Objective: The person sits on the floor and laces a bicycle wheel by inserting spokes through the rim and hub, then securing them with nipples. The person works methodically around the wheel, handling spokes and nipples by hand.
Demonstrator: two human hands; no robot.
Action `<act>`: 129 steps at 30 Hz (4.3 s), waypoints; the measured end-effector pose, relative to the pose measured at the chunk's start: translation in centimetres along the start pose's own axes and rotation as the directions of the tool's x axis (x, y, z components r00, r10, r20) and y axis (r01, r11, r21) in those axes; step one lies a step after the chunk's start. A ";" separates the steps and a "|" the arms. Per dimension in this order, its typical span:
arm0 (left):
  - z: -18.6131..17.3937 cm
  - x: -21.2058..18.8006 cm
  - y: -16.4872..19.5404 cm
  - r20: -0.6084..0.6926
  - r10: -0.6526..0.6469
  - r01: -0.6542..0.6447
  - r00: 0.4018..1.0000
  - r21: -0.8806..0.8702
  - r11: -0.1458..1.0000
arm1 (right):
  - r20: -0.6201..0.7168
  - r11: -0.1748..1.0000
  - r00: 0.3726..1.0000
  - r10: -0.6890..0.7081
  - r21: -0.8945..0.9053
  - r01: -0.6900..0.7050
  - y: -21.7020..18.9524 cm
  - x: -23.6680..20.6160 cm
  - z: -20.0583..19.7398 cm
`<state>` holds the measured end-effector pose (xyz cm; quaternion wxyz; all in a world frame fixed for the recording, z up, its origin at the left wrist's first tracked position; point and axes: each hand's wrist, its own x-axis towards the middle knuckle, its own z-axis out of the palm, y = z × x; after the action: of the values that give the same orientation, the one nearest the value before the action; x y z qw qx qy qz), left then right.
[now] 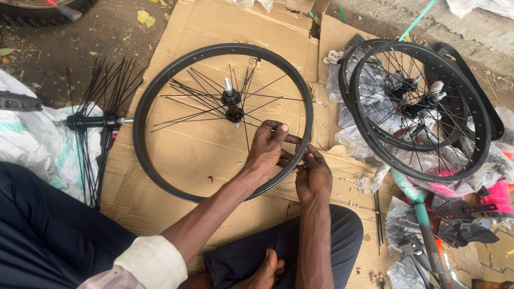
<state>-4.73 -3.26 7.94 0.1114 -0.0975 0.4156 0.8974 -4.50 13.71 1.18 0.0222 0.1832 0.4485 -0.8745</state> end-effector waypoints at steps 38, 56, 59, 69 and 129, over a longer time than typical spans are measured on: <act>-1.2 0.2 0.8 0.007 -0.158 0.156 0.987 0.136 0.978 | 0.108 0.957 0.969 -0.224 -0.166 0.240 -2.2 -3.5 4.3; -1.8 1.4 0.3 0.028 -0.166 0.161 0.986 0.142 0.977 | -0.009 0.855 0.971 -0.240 -0.476 0.207 -3.1 -2.1 6.9; -1.6 1.6 0.5 0.014 -0.159 0.155 0.987 0.157 0.975 | 0.039 0.876 0.961 -0.272 -0.402 0.265 -3.3 -2.1 6.7; -1.3 1.8 1.2 0.005 -0.124 0.121 0.992 0.178 0.977 | 0.145 0.818 0.939 -0.313 -0.460 0.344 -2.9 -1.1 6.7; -2.0 6.0 1.1 -0.021 -0.093 0.093 0.995 0.008 0.996 | -0.070 0.941 0.974 -0.215 -0.282 0.188 -0.9 -1.4 3.8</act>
<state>-10.57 -4.79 5.85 0.1494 -0.1253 0.4157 0.8884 -4.48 11.10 4.38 -0.0649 0.1750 0.5820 -0.7914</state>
